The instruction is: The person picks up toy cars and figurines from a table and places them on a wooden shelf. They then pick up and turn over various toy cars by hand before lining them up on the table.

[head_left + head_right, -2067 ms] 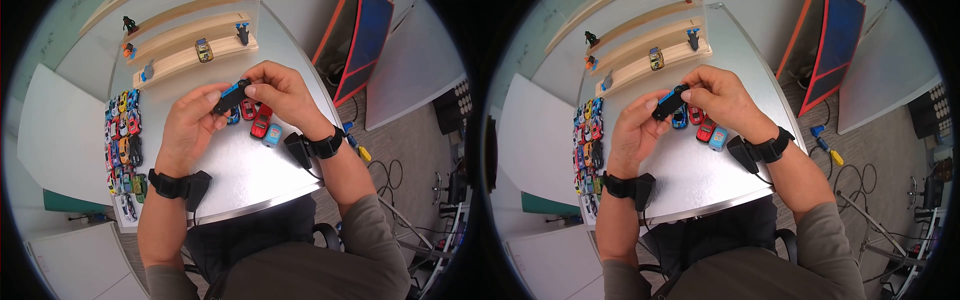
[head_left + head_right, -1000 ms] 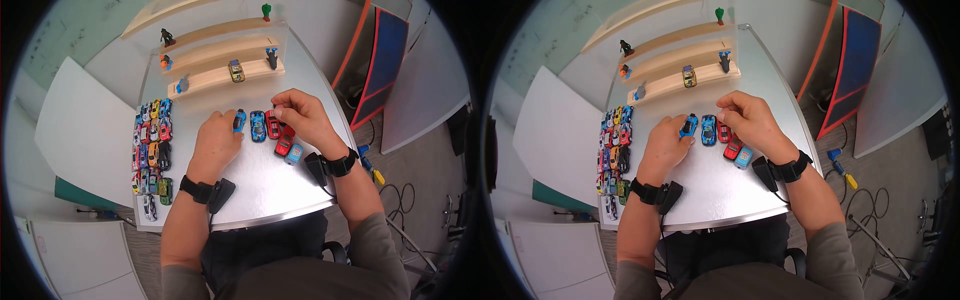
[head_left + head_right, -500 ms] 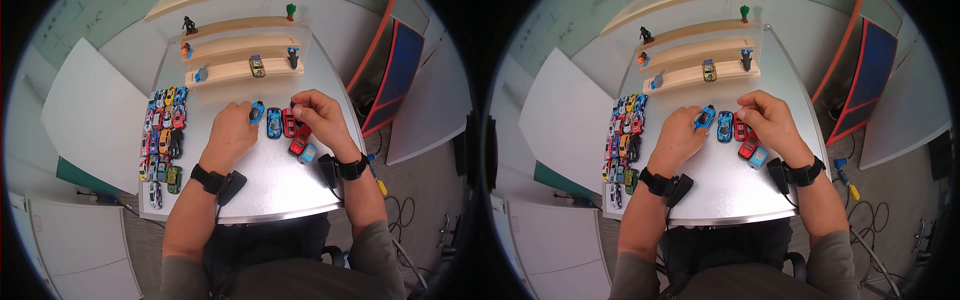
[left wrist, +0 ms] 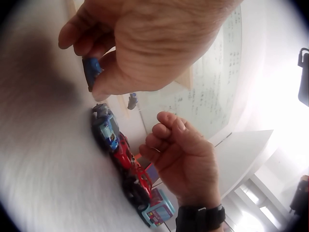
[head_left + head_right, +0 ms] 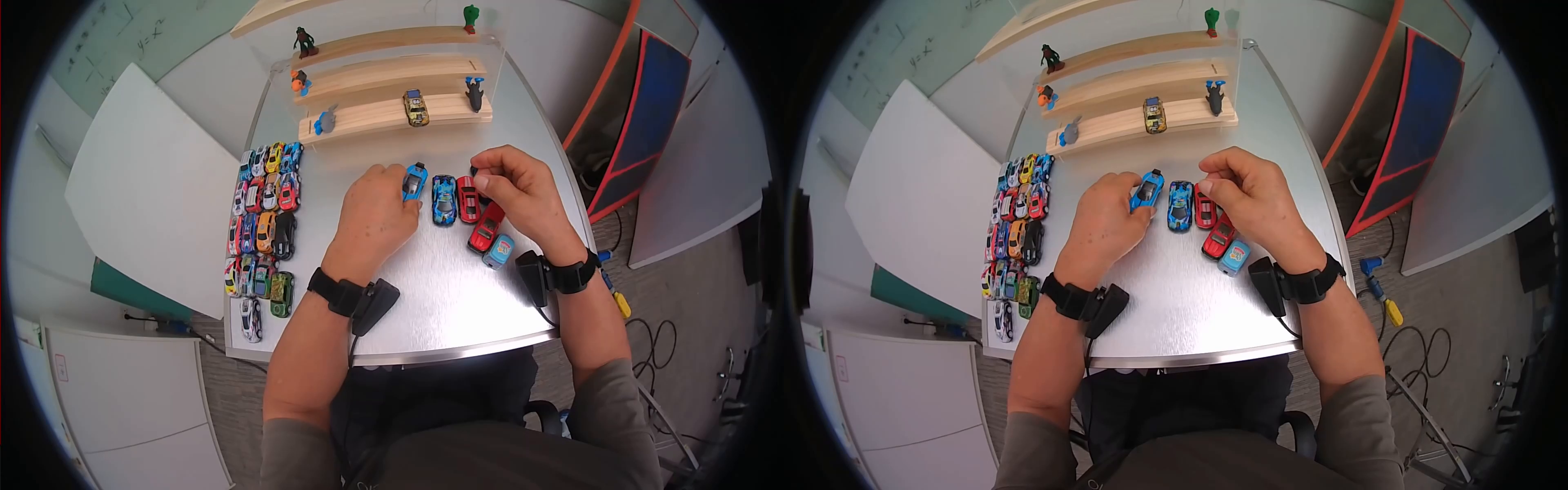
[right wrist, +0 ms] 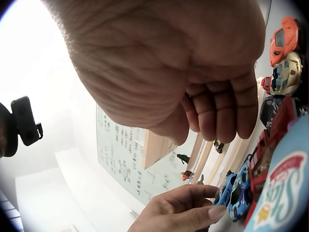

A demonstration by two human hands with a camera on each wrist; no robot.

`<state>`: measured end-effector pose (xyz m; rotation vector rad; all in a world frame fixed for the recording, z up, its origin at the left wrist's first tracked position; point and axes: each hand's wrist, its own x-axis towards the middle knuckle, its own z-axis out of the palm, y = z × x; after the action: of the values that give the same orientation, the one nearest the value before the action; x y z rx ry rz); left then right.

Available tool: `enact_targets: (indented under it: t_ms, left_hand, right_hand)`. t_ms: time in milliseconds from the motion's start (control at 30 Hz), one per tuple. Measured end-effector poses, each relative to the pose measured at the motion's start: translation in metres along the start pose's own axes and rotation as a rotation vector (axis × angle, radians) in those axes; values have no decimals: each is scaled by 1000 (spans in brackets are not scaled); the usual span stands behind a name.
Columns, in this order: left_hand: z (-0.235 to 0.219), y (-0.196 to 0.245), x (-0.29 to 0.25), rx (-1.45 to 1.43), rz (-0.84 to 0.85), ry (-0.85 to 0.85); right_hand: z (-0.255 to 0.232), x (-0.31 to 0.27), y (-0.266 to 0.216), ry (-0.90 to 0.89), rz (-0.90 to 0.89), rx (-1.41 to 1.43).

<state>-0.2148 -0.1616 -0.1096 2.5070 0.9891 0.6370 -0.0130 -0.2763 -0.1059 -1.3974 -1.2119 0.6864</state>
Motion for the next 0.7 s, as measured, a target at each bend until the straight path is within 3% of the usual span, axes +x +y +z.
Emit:
enact_targets:
  t_ms: [133,700]
  left_hand:
    - [1,0,0,46,-28,-95]
    - [2,-3,1,43,-33,-146]
  right_hand:
    - [0,-1,-1,-4,-3,18]
    - [3,0,0,-18,38,56]
